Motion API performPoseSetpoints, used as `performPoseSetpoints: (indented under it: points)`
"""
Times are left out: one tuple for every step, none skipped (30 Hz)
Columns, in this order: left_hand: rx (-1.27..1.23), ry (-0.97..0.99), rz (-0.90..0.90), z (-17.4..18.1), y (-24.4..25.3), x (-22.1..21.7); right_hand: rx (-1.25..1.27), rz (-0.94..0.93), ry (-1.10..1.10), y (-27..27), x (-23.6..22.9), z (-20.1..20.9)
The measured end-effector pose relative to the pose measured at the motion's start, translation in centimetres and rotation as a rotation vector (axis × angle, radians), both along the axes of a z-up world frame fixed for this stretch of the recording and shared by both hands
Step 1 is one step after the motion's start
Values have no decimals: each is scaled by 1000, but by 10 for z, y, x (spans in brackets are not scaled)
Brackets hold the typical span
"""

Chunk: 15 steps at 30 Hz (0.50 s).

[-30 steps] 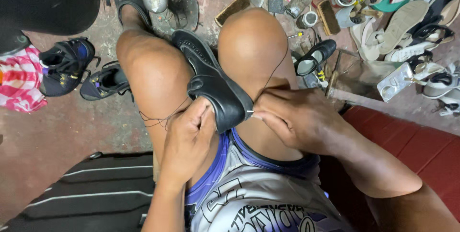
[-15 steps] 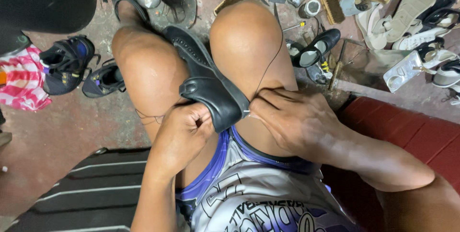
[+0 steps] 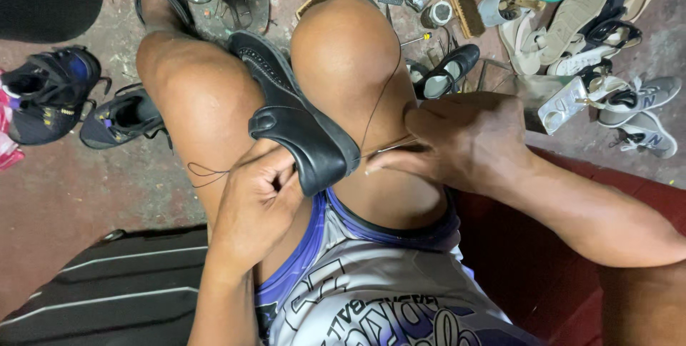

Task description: The person is repairing a black shoe by hand-sewing the sole to the upper. They use a needle and thread to stitch along the edge of the shoe, pulling the thread tight after each stitch. The person holds the shoe between their legs while working.

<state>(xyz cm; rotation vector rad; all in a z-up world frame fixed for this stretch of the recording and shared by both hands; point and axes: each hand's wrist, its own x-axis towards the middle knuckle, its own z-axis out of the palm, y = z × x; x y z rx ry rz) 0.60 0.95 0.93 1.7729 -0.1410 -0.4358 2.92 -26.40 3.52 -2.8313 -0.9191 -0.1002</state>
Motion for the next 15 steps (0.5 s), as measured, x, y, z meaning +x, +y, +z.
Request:
performPoseSetpoints:
  points:
    - [30, 58, 33, 2, 1, -1, 29, 4, 66, -4, 1, 0]
    - [59, 116, 65, 4, 2, -2, 57, 9, 132, -11, 3, 2]
    - [89, 174, 92, 6, 3, -3, 87, 8, 198, -16, 3, 4]
    - [92, 133, 151, 10, 3, -5, 83, -19, 219, -19, 2, 5]
    - [95, 90, 210, 16, 1, -10, 79, -44, 239, -23, 2, 7]
    - [96, 47, 269, 21, -1, -13, 75, -70, 258, -25, 2, 8]
    - [201, -43, 297, 27, -4, -17, 106, -63, 260, -23, -1, 9]
    - [305, -135, 322, 34, -6, -20, 138, -56, 262, -19, -6, 8]
    - [409, -231, 348, 39, -7, -21, 171, -46, 263, -14, -10, 8]
    - [380, -278, 299, 45, -9, -21, 176, -65, 289, -10, -14, 11]
    - [361, -334, 273, 50, -12, -21, 185, -60, 305, -8, -13, 11]
    - [342, -390, 246, 53, -16, -21, 195, -54, 321, -6, -12, 11]
    - [351, -407, 184, 56, -20, -22, 200, -42, 319, -4, -11, 11]
    - [359, -422, 121, 55, -24, -22, 205, -30, 317, -2, -11, 11]
    - [355, -444, 43, 53, -27, -20, 205, -37, 308, -1, -12, 10]
